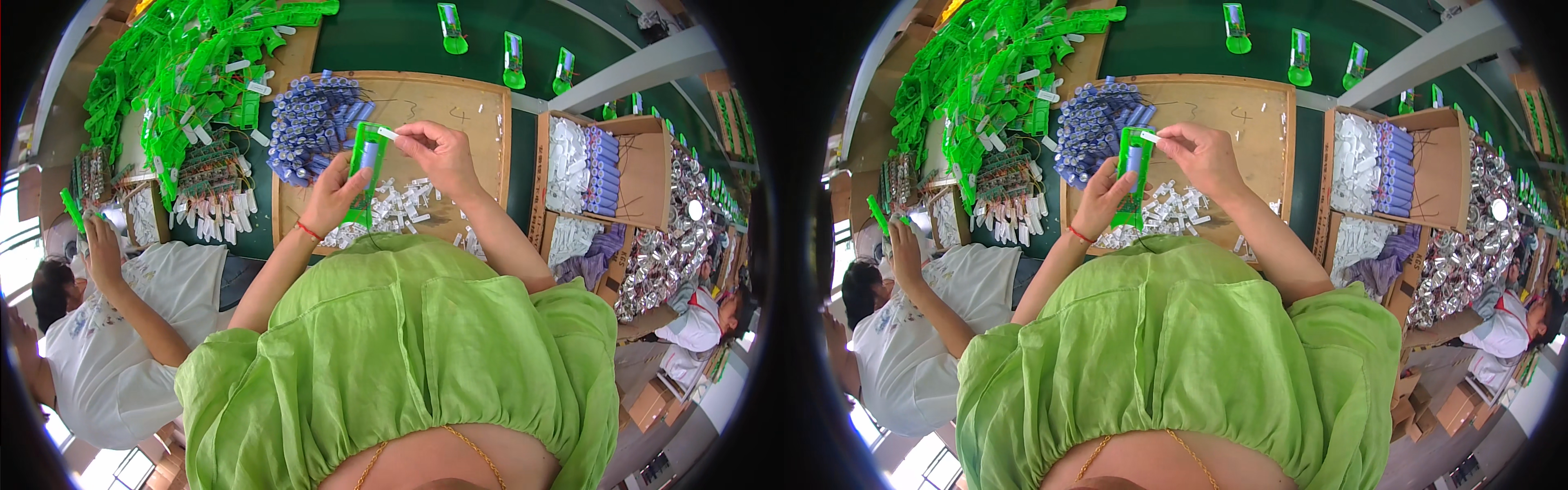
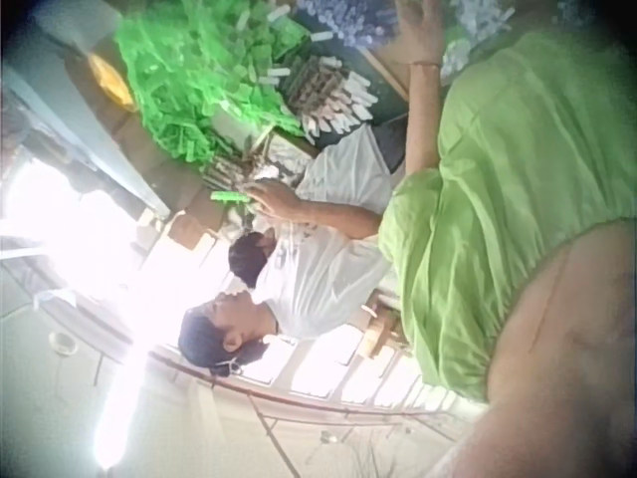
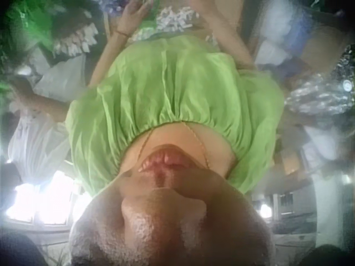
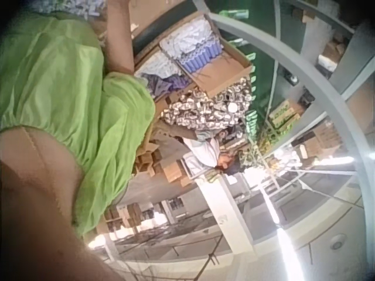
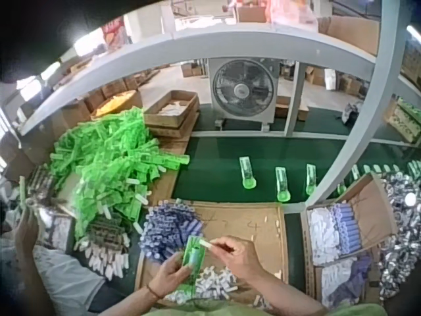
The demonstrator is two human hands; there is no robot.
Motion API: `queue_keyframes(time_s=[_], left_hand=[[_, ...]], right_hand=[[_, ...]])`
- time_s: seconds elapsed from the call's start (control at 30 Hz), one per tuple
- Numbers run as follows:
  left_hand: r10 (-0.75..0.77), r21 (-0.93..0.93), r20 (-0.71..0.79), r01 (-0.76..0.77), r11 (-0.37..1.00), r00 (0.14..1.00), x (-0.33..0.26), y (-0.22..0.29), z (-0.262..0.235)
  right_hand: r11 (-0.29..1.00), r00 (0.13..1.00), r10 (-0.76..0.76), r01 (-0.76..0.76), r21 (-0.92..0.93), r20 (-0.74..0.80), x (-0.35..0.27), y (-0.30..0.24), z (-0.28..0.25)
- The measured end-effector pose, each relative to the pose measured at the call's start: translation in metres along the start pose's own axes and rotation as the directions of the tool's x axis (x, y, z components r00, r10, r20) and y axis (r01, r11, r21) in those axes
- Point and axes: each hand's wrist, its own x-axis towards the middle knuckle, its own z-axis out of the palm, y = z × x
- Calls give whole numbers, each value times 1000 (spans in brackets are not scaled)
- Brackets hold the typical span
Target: The person assembles small white plastic pins and blue components into green plastic housings by hand, taking the parts from cardboard boxes and placing the assembled items into an assembly tray.
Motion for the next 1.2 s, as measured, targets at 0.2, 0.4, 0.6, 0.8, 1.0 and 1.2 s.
queue_keyframes(time_s=[0.2,0.4,0.6,0.8,1.0,1.2], left_hand=[[35,198,23,-39,979,999,-3,16,7],[-45,326,80,16,945,996,3,16,-7],[96,103,-79,-88,991,992,40,17,-20],[74,63,-138,-66,996,988,93,42,-41],[399,451,-640,-99,887,657,119,26,-164],[226,758,-651,610,231,724,114,-33,-257]], right_hand=[[994,999,7,-2,-105,52,18,0,16],[865,989,135,-91,-494,54,32,7,16],[910,939,321,-342,234,126,36,38,21],[961,933,240,-188,-204,269,64,46,46],[710,994,111,-70,-701,13,200,80,18],[494,984,154,-155,-855,-90,261,149,-3]])
